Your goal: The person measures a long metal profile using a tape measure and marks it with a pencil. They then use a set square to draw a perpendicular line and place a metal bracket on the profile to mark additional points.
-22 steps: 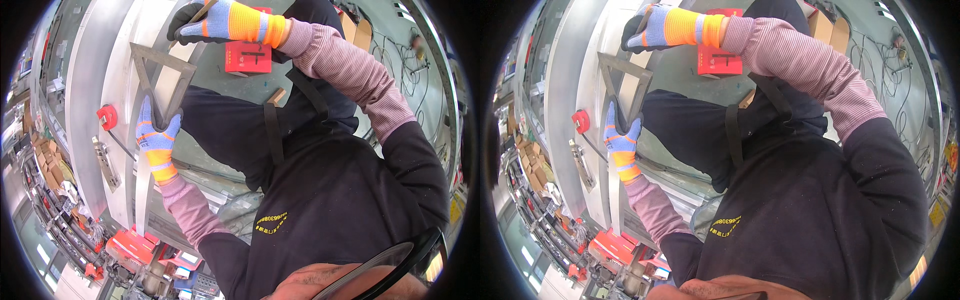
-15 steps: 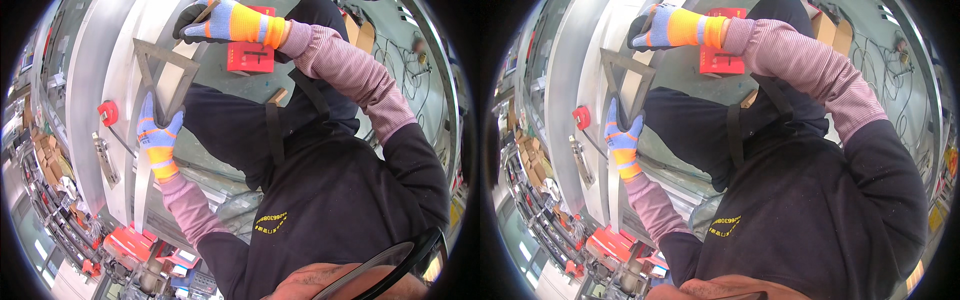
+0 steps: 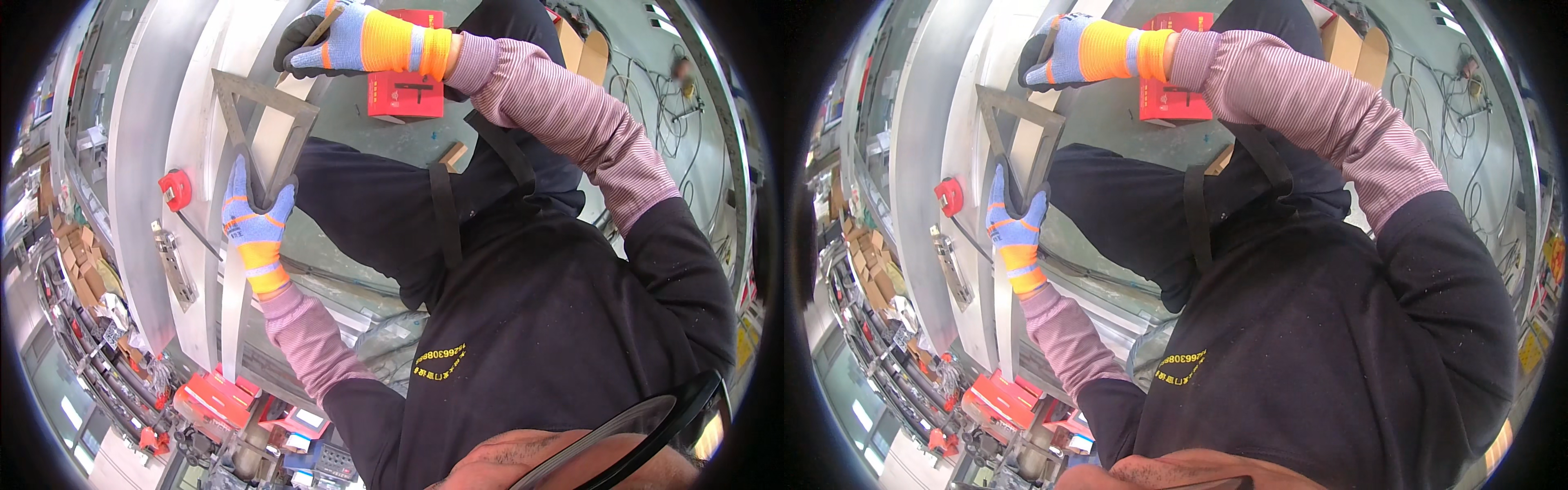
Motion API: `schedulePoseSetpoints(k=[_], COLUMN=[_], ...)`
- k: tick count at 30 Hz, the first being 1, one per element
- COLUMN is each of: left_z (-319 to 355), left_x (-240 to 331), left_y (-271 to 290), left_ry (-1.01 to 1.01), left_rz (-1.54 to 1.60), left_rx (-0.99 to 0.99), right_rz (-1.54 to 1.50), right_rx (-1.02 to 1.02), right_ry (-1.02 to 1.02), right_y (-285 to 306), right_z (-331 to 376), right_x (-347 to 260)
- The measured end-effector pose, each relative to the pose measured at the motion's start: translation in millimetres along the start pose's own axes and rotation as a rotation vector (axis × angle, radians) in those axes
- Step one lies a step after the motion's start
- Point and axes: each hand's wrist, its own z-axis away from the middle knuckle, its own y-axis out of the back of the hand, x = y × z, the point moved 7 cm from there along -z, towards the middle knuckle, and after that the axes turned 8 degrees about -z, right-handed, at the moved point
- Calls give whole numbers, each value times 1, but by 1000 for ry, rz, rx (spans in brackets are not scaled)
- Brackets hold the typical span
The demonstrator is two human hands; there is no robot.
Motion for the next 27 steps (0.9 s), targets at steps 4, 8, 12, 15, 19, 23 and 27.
schedulePoseSetpoints(k=[4, 8, 12, 15, 19, 23, 27], left_z=[-1, 4, 1, 3, 4, 4, 6], left_x=[1, -2, 0, 0, 0, -2, -4], left_y=[0, 2, 0, 1, 1, 1, 2], left_ry=[-1, 28, 1, 6, 7, 1, -5], left_rz=[-1, 4, 15, 8, 2, 32, 6], left_rx=[-9, -17, -17, -15, -21, -18, -14], right_rz=[102, -56, 152, 189, 209, 252, 301], right_rx=[97, -113, 0, 39, 44, 12, -26], right_ry=[-21, -22, 53, 67, 56, 105, 11], right_y=[-4, -9, -8, -11, -14, -15, -14], right_z=[-5, 3, -2, -4, -2, -2, 3], right_x=[11, -4, 2, 4, 4, 1, -7])
